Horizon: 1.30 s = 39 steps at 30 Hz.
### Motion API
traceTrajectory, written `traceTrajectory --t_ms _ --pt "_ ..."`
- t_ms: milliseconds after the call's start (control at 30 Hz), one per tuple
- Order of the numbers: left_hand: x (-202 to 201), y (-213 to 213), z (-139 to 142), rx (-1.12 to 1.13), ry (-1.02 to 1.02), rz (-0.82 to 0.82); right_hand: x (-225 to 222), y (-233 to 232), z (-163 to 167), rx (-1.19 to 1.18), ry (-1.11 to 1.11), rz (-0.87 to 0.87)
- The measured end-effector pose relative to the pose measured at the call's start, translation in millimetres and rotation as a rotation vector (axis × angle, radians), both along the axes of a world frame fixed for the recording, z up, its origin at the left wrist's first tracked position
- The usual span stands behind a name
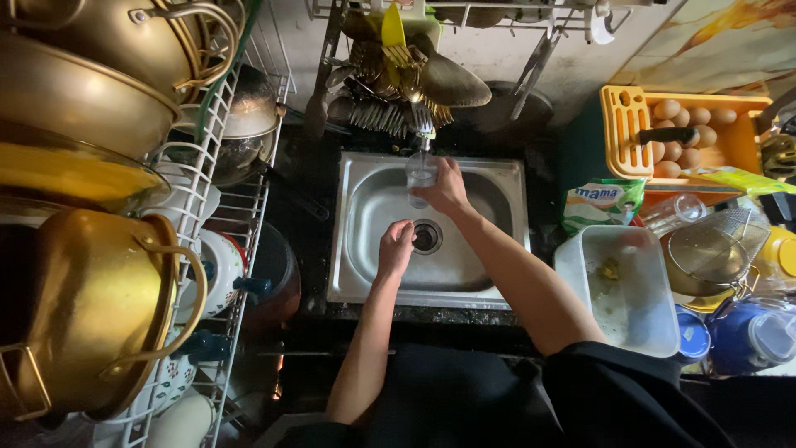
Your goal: The person washes multiple kitchen items in a sink using a sponge and running water. They scrub and rinse a plastic container, a glass, a plate, a bowl, a pot, and several pieces of cutlery, then place them on a drying rack.
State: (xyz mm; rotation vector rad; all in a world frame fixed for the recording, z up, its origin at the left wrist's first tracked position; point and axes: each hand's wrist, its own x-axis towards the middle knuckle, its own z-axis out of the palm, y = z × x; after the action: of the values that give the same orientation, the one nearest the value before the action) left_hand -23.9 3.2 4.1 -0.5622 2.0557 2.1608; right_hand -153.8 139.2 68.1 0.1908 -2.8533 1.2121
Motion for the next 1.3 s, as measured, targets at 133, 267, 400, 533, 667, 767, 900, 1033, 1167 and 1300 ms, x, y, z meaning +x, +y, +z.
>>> traceTrajectory --t_ms 133,267,400,533,667,767,900,1033,1167,1300 --pt "0.7 -2.6 -3.9 0.014 -0.009 -0.005 2.1 -1.3 3.7 -0.058 -0.161 -0.029" --pt "-0.7 -4.3 -7.4 0.045 -0.006 0.004 3.7 -1.3 4.4 -0.049 -0.116 -0.039" --pt "0.4 -5.2 -5.9 0.046 -0.022 -0.010 3.1 0.2 3.4 -0.063 -0.169 -0.065" --pt "1.6 -5.7 -4.1 0.081 -0.015 -0.023 -0.2 3.5 5.3 -0.107 -0.140 -0.074" --pt "1.2 -7.7 -6.5 0.125 -0.026 -0.008 -4.2 6.3 7.8 -0.088 -0.171 0.022" --pt "2.5 -9.5 -7.9 0.151 -0.008 -0.001 -7.0 6.5 7.9 -0.059 -0.140 0.060" --pt "4.6 -11.0 -8.4 0.092 -0.057 0.012 -10.1 6.6 7.0 -0.080 -0.193 0.055" --pt "6.7 -14.1 -6.1 0.093 -0.092 0.009 -10.4 5.2 6.8 -0.005 -0.048 0.127" --pt "6.5 -15.1 -5.7 0.083 -0.121 0.021 -6.6 4.3 8.4 -0.076 -0.252 0.055" --pt "8.0 -14.3 -10.8 0.098 -0.092 0.024 1.6 10.7 7.4 -0.207 -0.158 0.094"
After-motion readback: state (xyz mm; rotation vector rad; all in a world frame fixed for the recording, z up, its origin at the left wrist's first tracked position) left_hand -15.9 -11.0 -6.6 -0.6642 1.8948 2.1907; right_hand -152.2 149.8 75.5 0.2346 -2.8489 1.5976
